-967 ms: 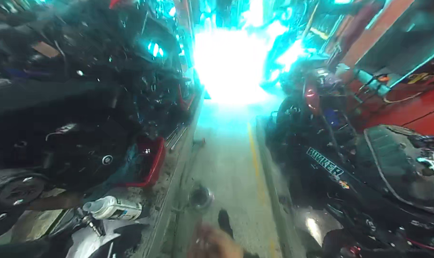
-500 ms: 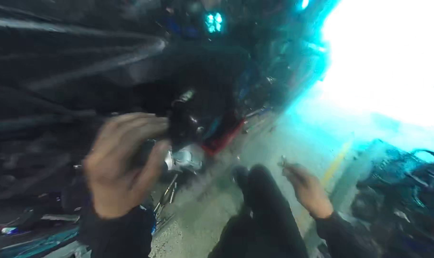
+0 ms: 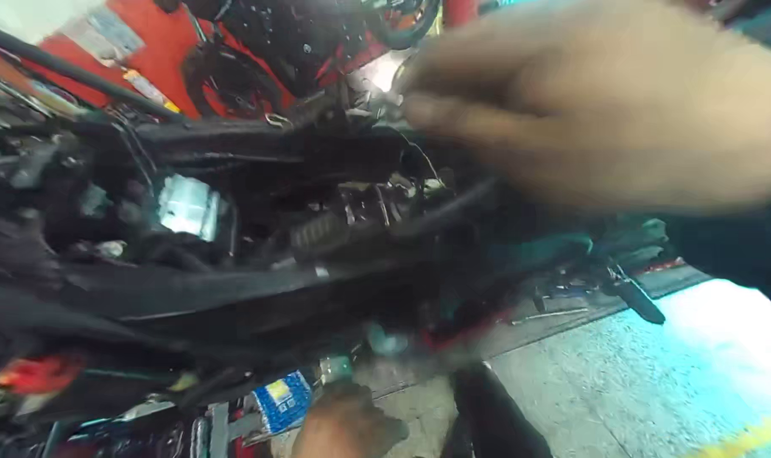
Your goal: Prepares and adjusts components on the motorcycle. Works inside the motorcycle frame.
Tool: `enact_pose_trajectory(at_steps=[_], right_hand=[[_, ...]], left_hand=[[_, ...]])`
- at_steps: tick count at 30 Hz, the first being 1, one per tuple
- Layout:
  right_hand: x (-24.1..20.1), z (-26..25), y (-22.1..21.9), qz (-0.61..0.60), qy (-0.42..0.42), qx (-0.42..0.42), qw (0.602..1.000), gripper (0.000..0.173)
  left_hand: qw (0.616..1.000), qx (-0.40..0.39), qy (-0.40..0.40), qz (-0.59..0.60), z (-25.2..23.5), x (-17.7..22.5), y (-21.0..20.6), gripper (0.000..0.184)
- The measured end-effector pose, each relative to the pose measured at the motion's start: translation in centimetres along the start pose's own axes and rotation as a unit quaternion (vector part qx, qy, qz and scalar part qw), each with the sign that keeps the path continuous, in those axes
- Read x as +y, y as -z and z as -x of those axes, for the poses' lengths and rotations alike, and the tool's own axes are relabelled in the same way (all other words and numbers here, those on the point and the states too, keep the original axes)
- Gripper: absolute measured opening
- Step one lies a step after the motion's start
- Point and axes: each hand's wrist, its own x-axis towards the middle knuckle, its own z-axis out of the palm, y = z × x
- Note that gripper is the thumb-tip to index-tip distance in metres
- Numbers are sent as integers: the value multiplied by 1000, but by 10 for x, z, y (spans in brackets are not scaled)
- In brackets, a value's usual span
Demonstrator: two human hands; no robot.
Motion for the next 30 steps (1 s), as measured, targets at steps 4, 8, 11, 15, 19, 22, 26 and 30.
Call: enact_pose_trajectory(at_steps=[4,8,11,15,19,22,26,30], right_hand=[[27,-87,-32,-7,-42,-298,954,36],[34,-118,-82,8,-77,-486,870,39],[36,-129,-94,-20,-96,-520,849,40],[54,-138,-100,-68,-106,-510,851,37],[66,-132,-116,-116,-111,-519,839,34],[73,-132,-118,-153,-93,-508,842,34],[67,-136,-122,-114,-60,-538,833,35],[63,-150,-118,-46,22,-563,825,39]], left_hand=[[998,-4,65,18,-4,7,1,31],[994,7,108,14,-10,15,2,32],[992,21,123,-6,-12,15,-3,34],[991,40,128,3,-16,12,-5,35],[989,66,129,29,-13,12,-7,36],[989,73,123,29,-14,10,-6,34],[988,85,126,28,-14,10,-7,32],[984,124,119,45,-17,5,-6,32]])
